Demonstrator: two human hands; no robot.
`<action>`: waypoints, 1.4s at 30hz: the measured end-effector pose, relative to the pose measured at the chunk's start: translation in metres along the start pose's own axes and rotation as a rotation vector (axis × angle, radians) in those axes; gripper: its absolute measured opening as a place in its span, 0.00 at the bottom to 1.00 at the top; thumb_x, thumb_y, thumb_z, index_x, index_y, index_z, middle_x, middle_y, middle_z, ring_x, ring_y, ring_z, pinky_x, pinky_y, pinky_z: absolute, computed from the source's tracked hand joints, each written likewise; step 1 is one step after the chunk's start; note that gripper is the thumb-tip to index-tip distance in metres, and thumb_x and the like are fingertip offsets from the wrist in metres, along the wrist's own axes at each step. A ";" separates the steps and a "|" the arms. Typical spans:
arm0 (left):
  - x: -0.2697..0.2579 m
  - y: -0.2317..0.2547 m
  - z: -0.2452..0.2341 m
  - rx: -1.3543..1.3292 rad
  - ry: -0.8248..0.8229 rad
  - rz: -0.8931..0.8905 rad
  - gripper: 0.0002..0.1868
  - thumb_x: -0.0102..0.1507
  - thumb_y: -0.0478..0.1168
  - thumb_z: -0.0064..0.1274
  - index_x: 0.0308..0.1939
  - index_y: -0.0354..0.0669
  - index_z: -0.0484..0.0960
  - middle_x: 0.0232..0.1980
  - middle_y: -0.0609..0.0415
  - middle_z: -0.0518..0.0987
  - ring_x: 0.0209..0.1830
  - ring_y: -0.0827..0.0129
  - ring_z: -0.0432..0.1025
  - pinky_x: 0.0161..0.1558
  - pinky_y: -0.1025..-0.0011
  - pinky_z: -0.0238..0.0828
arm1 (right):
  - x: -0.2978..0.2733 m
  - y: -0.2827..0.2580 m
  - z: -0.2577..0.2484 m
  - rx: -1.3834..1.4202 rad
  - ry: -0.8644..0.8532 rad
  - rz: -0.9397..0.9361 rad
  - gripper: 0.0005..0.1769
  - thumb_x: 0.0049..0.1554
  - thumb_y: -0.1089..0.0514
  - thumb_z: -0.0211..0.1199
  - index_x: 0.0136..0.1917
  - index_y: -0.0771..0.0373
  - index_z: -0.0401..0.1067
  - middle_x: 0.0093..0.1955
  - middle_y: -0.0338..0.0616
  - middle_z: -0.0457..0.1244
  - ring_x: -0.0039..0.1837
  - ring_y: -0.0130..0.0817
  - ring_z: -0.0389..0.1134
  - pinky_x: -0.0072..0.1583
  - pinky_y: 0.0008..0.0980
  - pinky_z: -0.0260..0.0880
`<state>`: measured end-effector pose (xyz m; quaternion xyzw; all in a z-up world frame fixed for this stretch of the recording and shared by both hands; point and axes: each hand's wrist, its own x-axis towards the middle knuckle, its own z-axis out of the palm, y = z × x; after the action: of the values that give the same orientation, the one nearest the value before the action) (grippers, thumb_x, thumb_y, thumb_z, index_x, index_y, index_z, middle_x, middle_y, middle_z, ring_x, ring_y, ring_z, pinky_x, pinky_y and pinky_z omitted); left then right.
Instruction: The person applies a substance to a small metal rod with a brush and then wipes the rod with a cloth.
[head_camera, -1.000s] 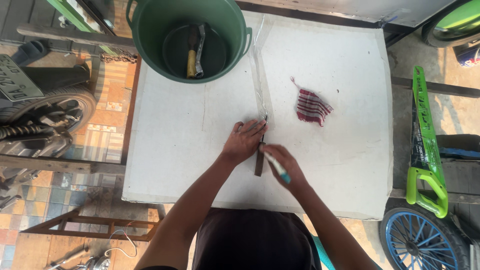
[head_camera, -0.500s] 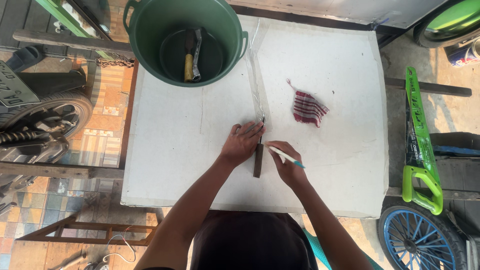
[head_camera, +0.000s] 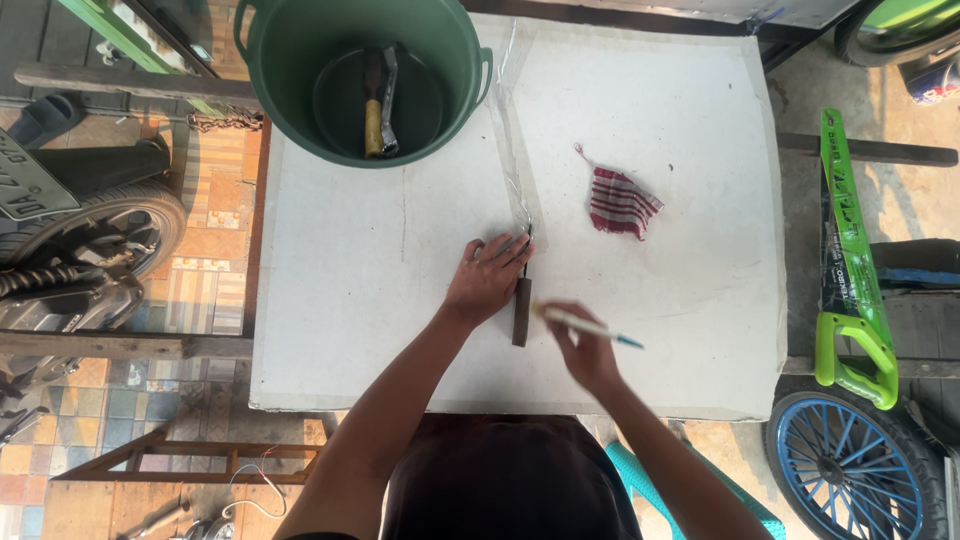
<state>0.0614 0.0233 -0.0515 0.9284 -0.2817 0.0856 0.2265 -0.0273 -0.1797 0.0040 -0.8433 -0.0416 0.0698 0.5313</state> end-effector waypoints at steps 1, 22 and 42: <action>0.000 0.000 0.000 0.009 -0.004 -0.005 0.24 0.66 0.39 0.51 0.68 0.50 0.76 0.74 0.61 0.71 0.74 0.63 0.61 0.68 0.52 0.60 | 0.014 -0.003 -0.001 -0.081 0.077 -0.037 0.12 0.62 0.65 0.64 0.60 0.61 0.75 0.58 0.46 0.71 0.58 0.38 0.75 0.58 0.31 0.75; 0.000 0.000 0.001 0.024 -0.007 -0.012 0.25 0.65 0.40 0.50 0.68 0.48 0.76 0.74 0.59 0.72 0.74 0.62 0.62 0.67 0.51 0.60 | 0.025 -0.036 -0.010 -0.267 -0.203 -0.399 0.27 0.51 0.73 0.59 0.65 0.65 0.72 0.62 0.53 0.67 0.64 0.46 0.70 0.65 0.40 0.73; 0.003 0.003 -0.006 -0.019 0.022 -0.032 0.22 0.67 0.40 0.50 0.66 0.51 0.78 0.73 0.60 0.73 0.74 0.65 0.62 0.67 0.52 0.60 | -0.016 -0.035 -0.001 -0.288 -0.247 -0.362 0.27 0.53 0.74 0.61 0.66 0.62 0.70 0.65 0.52 0.65 0.65 0.50 0.69 0.65 0.42 0.72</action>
<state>0.0624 0.0223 -0.0440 0.9297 -0.2651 0.0893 0.2396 -0.0424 -0.1680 0.0368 -0.8742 -0.2657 0.0694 0.4005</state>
